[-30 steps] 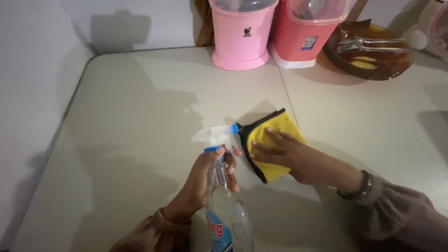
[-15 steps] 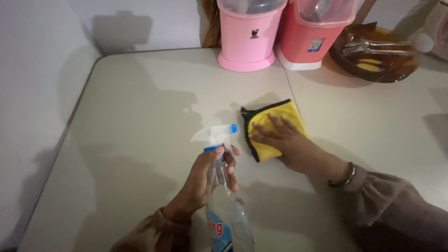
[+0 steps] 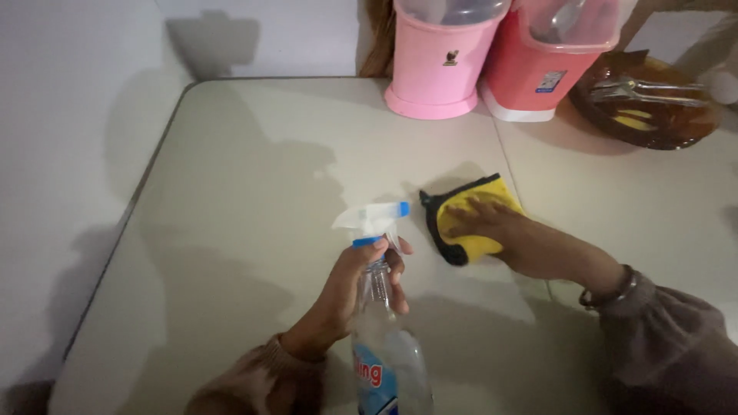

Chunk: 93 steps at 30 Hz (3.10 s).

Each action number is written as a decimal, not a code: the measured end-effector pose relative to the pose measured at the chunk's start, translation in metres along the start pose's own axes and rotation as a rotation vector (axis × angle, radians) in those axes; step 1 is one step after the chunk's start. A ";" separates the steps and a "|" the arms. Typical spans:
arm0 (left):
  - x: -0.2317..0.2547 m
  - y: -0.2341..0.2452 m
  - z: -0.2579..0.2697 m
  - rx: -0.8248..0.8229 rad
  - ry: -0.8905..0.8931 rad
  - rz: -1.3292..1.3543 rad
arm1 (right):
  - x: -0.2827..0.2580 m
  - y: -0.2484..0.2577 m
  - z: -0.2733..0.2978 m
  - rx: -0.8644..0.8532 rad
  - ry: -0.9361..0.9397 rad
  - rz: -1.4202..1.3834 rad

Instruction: Wiping a white table surface using a yellow cloth while holding a spray bottle.

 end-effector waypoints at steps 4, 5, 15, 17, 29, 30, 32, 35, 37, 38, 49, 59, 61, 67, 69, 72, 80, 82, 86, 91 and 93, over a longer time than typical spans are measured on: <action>-0.001 0.000 0.002 -0.015 -0.010 0.005 | -0.006 -0.017 -0.033 -0.038 -0.022 0.202; -0.001 -0.001 0.002 -0.010 -0.012 0.000 | -0.008 -0.021 -0.040 -0.005 0.023 0.245; -0.002 0.004 0.004 0.005 -0.034 -0.037 | -0.032 -0.007 -0.029 -0.127 0.246 -0.006; 0.004 0.001 0.011 0.002 -0.013 -0.025 | -0.022 -0.006 -0.031 -0.106 0.217 0.005; 0.007 0.009 0.016 0.007 -0.019 0.005 | -0.025 -0.028 -0.076 -0.131 0.212 0.153; 0.009 0.007 0.018 -0.016 -0.033 0.000 | -0.033 -0.027 -0.076 -0.183 0.247 0.097; 0.011 0.008 0.018 -0.009 -0.034 0.006 | -0.042 -0.016 -0.072 -0.222 0.244 0.039; 0.010 0.010 0.020 0.010 -0.029 0.018 | -0.041 -0.003 -0.060 -0.221 0.290 -0.041; 0.012 0.010 0.022 0.018 -0.026 0.021 | -0.029 -0.002 -0.056 -0.179 0.338 -0.058; 0.013 0.010 0.022 0.048 -0.020 -0.001 | -0.018 -0.005 -0.056 -0.169 0.263 -0.003; 0.013 0.011 0.023 0.002 -0.050 -0.001 | -0.028 -0.033 -0.077 0.019 0.299 0.191; 0.016 0.011 0.025 0.024 -0.050 -0.016 | -0.016 -0.016 -0.046 -0.238 0.207 0.225; 0.014 0.013 0.022 0.041 -0.055 -0.050 | -0.010 -0.023 -0.051 -0.177 0.159 0.261; 0.012 0.017 0.021 0.005 -0.050 0.010 | -0.026 -0.040 -0.064 -0.090 0.068 0.421; 0.013 0.017 0.022 0.006 -0.037 0.025 | -0.046 -0.033 -0.061 -0.119 0.258 0.234; 0.017 0.013 0.027 -0.014 -0.085 0.017 | -0.080 -0.014 -0.057 -0.350 0.188 0.171; 0.016 0.014 0.026 0.007 -0.016 0.026 | -0.042 -0.013 -0.017 -0.098 0.241 0.119; 0.014 0.014 0.026 0.005 -0.009 0.020 | -0.046 -0.017 -0.020 -0.123 0.081 0.199; 0.007 0.019 0.019 0.046 -0.027 -0.015 | -0.064 -0.024 -0.028 -0.044 0.157 0.199; 0.010 0.015 0.023 0.027 -0.024 -0.015 | -0.097 0.007 -0.025 -0.562 -0.019 0.069; 0.012 0.014 0.024 0.040 -0.049 -0.057 | -0.079 0.004 -0.004 -0.400 0.145 0.022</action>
Point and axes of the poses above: each hand's wrist, its own z-axis away from the middle knuckle, its own y-axis out of the back of the hand, x = y × z, the point moved 1 cm from there along -z, towards the middle knuckle, and after that the axes turned 14 degrees about y, right-handed, at the moved point
